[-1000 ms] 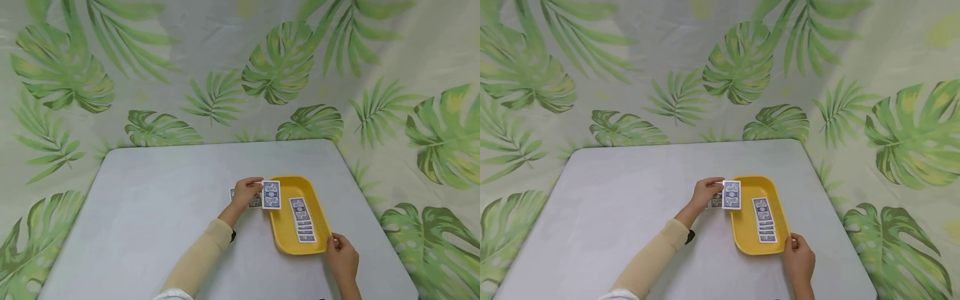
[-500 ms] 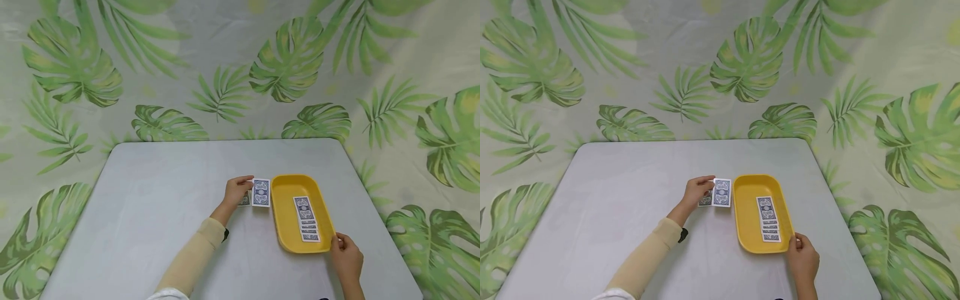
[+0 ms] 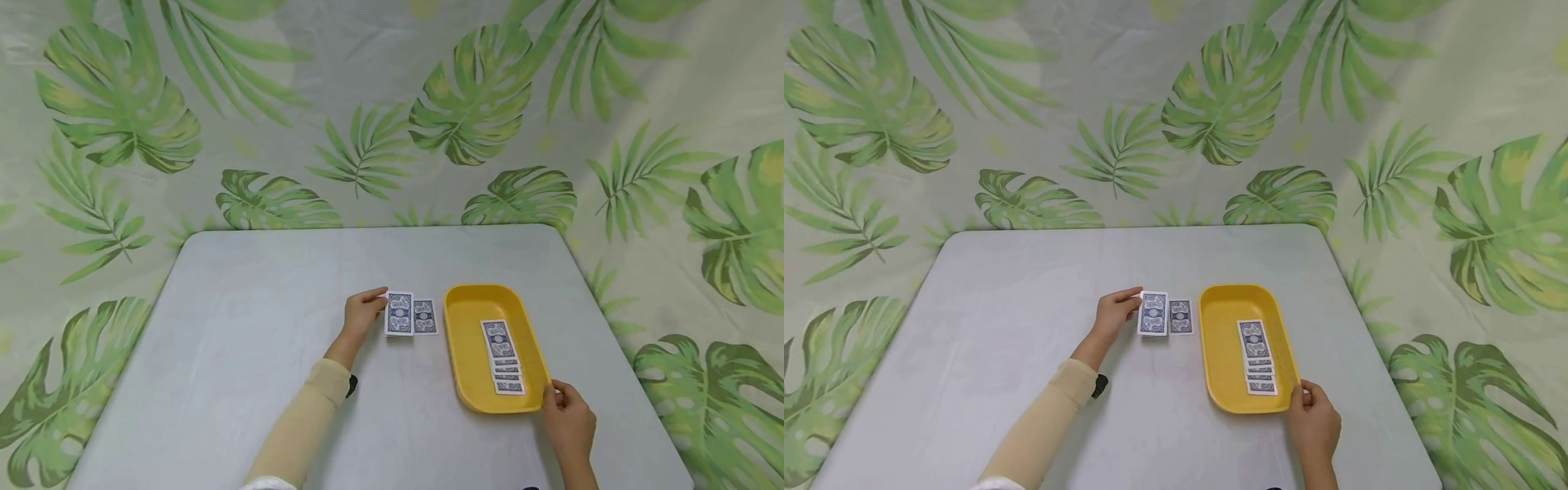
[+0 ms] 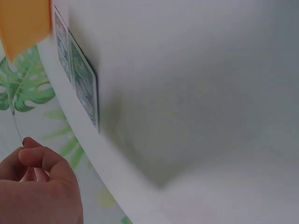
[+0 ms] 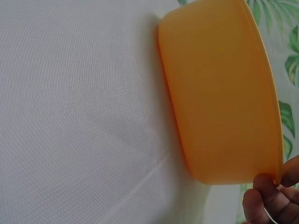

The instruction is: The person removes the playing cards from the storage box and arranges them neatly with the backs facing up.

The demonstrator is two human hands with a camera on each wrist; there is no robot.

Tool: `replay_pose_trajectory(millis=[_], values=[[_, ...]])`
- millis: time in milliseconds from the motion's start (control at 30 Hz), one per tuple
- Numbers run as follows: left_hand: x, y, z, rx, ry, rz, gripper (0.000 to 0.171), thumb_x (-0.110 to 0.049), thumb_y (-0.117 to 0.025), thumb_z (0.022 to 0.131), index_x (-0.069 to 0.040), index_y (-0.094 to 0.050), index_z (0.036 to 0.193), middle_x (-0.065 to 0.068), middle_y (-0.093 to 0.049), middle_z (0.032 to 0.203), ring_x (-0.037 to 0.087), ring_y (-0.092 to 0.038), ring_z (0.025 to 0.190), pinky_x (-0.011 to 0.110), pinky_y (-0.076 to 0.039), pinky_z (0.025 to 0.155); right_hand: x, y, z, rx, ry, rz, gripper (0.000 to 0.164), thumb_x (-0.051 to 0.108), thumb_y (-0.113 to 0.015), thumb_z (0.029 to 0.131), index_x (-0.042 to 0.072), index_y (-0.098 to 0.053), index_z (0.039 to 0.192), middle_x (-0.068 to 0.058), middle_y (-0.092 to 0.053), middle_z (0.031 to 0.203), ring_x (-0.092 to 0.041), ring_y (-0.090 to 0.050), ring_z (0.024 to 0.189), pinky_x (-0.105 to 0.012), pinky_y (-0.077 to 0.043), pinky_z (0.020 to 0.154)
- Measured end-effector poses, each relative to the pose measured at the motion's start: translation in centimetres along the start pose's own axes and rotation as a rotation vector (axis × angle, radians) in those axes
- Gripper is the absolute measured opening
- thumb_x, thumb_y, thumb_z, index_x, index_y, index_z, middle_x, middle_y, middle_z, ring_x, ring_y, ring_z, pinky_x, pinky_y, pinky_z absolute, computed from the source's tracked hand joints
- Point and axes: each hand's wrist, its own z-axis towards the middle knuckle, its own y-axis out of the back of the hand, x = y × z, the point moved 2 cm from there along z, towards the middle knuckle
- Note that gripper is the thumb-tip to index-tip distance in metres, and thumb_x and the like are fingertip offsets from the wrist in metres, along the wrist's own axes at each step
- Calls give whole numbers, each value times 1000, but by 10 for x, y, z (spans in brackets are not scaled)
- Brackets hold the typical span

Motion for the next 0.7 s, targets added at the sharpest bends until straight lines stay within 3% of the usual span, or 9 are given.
replay_pose_trajectory(millis=[167, 433, 700], values=[[5, 14, 2, -47, 35, 0, 27, -2, -66, 89, 0, -71, 115, 12, -70, 99, 8, -60, 74, 19, -46, 61, -1, 1, 0, -3, 23, -1, 24, 11, -57, 93, -8, -68, 103, -7, -57, 65, -17, -47, 55, -26, -35, 46], [11, 34, 8, -132, 51, -7, 27, 2, -64, 88, 3, -70, 114, 7, -67, 85, 6, -56, 67, 16, -43, 56, -1, 0, 1, 8, 7, -6, 25, 12, -57, 93, -9, -67, 104, -9, -58, 66, -18, -48, 56, -25, -35, 46], [19, 42, 10, -169, 50, 67, 26, 3, -63, 86, 4, -71, 111, 19, -69, 104, 8, -59, 76, 16, -47, 62, 0, 0, 0, 21, -27, -3, 26, 13, -56, 95, -8, -67, 106, -9, -56, 66, -18, -47, 56, -25, -35, 45]])
